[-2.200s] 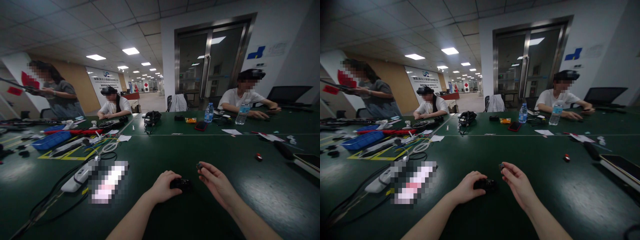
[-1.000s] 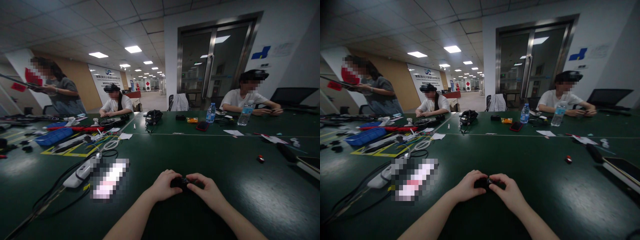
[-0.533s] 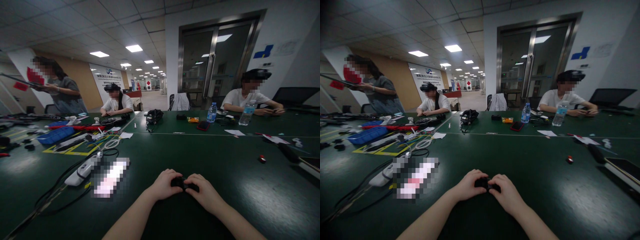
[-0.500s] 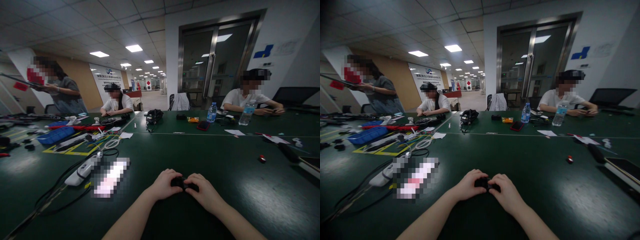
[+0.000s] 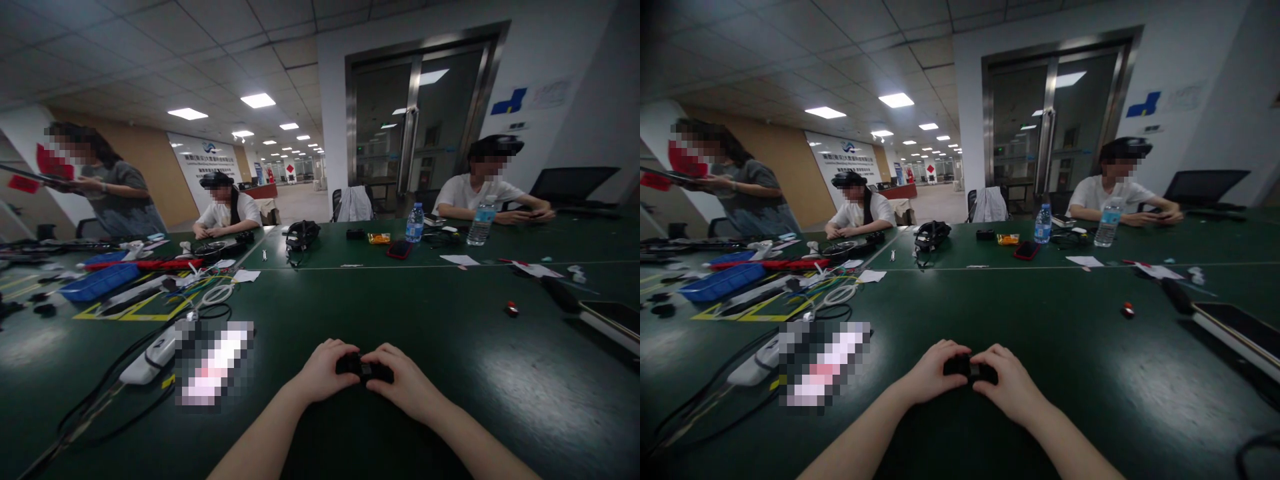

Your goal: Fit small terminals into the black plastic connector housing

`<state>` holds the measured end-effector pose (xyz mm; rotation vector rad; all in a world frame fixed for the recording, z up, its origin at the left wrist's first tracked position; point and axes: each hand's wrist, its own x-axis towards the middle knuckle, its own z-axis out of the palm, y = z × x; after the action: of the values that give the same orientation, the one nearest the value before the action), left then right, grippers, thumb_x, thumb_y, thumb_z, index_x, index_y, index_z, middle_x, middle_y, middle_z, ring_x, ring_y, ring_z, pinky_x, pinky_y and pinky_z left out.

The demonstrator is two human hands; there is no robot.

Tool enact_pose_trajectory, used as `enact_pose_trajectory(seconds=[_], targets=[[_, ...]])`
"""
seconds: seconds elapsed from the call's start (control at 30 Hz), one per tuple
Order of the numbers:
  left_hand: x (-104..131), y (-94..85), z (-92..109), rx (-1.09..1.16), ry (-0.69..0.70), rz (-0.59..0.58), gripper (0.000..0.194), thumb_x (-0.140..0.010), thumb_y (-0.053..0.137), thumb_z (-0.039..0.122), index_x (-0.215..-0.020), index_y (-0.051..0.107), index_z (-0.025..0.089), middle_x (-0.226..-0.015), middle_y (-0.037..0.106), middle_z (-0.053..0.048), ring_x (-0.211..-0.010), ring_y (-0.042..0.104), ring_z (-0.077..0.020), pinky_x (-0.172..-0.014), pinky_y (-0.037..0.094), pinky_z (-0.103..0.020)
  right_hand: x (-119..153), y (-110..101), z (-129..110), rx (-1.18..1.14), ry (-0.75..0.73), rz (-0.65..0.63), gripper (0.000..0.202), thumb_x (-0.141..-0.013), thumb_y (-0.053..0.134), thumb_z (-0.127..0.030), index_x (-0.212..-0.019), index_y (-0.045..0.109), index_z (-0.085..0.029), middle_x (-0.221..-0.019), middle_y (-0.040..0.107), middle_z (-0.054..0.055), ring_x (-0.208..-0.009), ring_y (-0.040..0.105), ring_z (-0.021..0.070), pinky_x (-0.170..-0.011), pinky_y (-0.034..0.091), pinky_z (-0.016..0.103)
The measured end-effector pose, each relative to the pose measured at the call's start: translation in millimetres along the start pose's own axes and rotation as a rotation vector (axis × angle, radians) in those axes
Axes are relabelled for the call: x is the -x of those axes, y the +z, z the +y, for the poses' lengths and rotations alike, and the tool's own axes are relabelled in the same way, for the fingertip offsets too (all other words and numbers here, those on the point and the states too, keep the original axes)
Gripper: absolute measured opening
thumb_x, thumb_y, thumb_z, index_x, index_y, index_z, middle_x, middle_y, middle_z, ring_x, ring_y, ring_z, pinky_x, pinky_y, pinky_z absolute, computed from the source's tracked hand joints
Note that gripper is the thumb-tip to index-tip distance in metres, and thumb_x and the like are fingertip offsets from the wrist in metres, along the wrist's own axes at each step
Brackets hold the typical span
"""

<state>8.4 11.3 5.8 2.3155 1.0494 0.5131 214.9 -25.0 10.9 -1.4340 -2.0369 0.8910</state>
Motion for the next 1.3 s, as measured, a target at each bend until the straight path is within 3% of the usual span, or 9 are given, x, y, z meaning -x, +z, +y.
enact_pose_trajectory(seconds=[0.37, 0.7, 0.9, 1.07, 1.3], targets=[[-0.5, 0.8, -1.0, -0.008, 0.012, 0.007, 0.044, -0.073, 0.068, 0.030, -0.115, 0.055, 0.025, -0.106, 0.059, -0.002, -0.099, 0.050, -0.0208, -0.087, 0.038, -0.033, 0.0, -0.8, -3.6, -0.020, 0.028, 0.000, 0.020, -0.078, 0.059, -0.024, -0.096, 0.066, -0.028, -0.100, 0.056, 0.001, -0.094, 0.055, 0.0186, -0.083, 0.045, 0.032], [0.4, -1.0, 4.4, -0.003, -0.010, 0.012, 0.041, -0.073, 0.067, 0.030, -0.112, 0.056, 0.025, -0.104, 0.058, -0.003, -0.096, 0.050, -0.0220, -0.084, 0.040, -0.033, 1.1, -0.6, 0.9, -0.016, 0.012, 0.040, 0.040, -0.072, 0.063, -0.022, -0.111, 0.059, -0.028, -0.114, 0.054, 0.002, -0.108, 0.051, 0.0213, -0.094, 0.040, 0.036], [1.7, -2.9, 6.1, 0.030, -0.011, 0.003, 0.041, -0.075, 0.066, 0.029, -0.113, 0.054, 0.026, -0.107, 0.058, -0.002, -0.099, 0.050, -0.0219, -0.088, 0.038, -0.035, 1.2, -0.5, 2.1, -0.026, 0.013, 0.037, 0.038, -0.075, 0.061, -0.024, -0.112, 0.058, -0.027, -0.112, 0.060, 0.003, -0.107, 0.053, 0.0223, -0.094, 0.041, 0.038], [3.0, 1.2, 0.5, 0.085, -0.065, 0.025, 0.047, -0.076, 0.064, 0.028, -0.121, 0.049, 0.028, -0.113, 0.056, -0.003, -0.102, 0.050, -0.0217, -0.090, 0.038, -0.035, 1.2, -2.5, -1.5, -0.086, -0.009, 0.052, 0.035, -0.077, 0.059, -0.024, -0.111, 0.057, -0.025, -0.111, 0.061, 0.002, -0.104, 0.056, 0.0207, -0.091, 0.043, 0.035], [2.2, 9.7, -10.5, 0.230, -0.139, 0.039, 0.073, -0.074, 0.068, 0.028, -0.135, 0.030, 0.030, -0.113, 0.055, -0.005, -0.105, 0.051, -0.0227, -0.090, 0.040, -0.038, 0.7, -0.6, 1.7, -0.089, -0.026, 0.106, 0.035, -0.077, 0.060, -0.024, -0.112, 0.057, -0.025, -0.111, 0.061, 0.002, -0.106, 0.055, 0.0199, -0.093, 0.042, 0.035]])
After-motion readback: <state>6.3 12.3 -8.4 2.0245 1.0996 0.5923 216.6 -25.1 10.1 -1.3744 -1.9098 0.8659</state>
